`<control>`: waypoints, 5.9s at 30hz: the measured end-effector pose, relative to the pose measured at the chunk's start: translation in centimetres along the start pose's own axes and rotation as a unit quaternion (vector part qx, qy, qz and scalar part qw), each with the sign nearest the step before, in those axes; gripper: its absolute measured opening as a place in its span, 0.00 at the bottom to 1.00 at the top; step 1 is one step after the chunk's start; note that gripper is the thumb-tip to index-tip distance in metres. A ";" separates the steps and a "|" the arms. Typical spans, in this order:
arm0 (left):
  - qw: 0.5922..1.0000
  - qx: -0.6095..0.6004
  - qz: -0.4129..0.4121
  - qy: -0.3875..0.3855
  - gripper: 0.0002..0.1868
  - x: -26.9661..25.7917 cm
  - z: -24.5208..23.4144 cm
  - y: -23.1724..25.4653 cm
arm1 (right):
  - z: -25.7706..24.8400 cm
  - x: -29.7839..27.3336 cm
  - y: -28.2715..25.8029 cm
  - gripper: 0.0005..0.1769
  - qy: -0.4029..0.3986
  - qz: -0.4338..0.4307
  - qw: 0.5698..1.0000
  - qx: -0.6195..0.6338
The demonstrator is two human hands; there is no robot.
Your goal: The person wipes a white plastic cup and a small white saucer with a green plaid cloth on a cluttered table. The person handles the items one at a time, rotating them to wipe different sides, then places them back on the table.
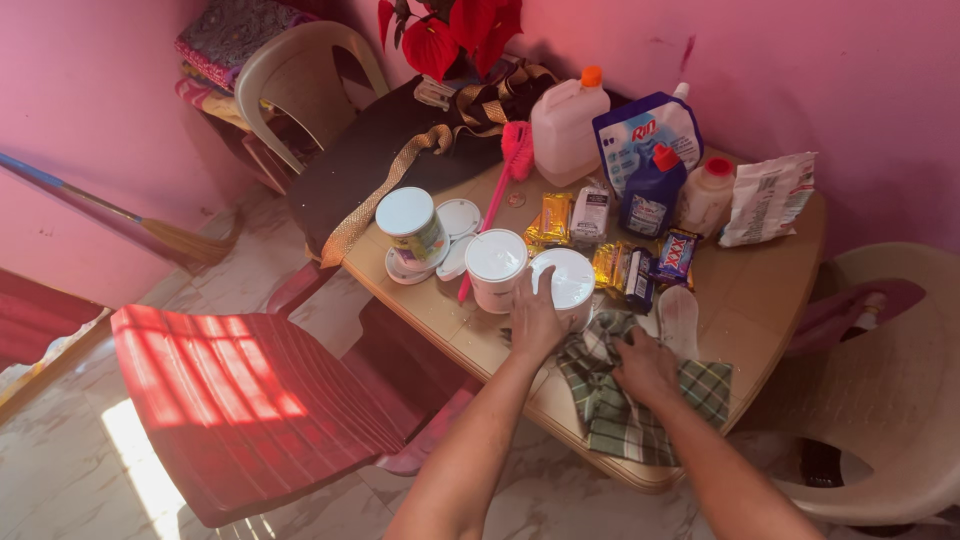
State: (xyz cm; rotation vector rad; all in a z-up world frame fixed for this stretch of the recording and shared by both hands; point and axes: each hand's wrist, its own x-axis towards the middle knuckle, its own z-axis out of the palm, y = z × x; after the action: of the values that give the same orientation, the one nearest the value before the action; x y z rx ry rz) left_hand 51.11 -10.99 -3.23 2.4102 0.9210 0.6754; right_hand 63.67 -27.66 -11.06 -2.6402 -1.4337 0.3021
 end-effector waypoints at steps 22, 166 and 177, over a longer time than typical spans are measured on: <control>0.993 0.091 -0.065 -0.034 0.61 -0.7 0.1 1.2 | 3.8 -0.1 15.8 0.26 0.139 0.203 0.969 -0.011; 0.961 -0.161 -0.120 0.191 0.27 -3.0 15.2 -10.3 | -6.4 6.2 -8.7 0.31 -0.080 0.018 0.996 0.025; 0.950 -0.101 -0.265 0.128 0.31 -2.5 16.8 -10.4 | -5.2 11.6 -5.8 0.36 -0.144 0.060 0.981 0.115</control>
State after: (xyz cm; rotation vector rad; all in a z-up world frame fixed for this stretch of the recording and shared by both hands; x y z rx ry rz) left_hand 54.41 -9.98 -22.83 1.8020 1.4530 0.8304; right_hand 66.35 -14.84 -6.16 -2.5727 -1.2212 0.8388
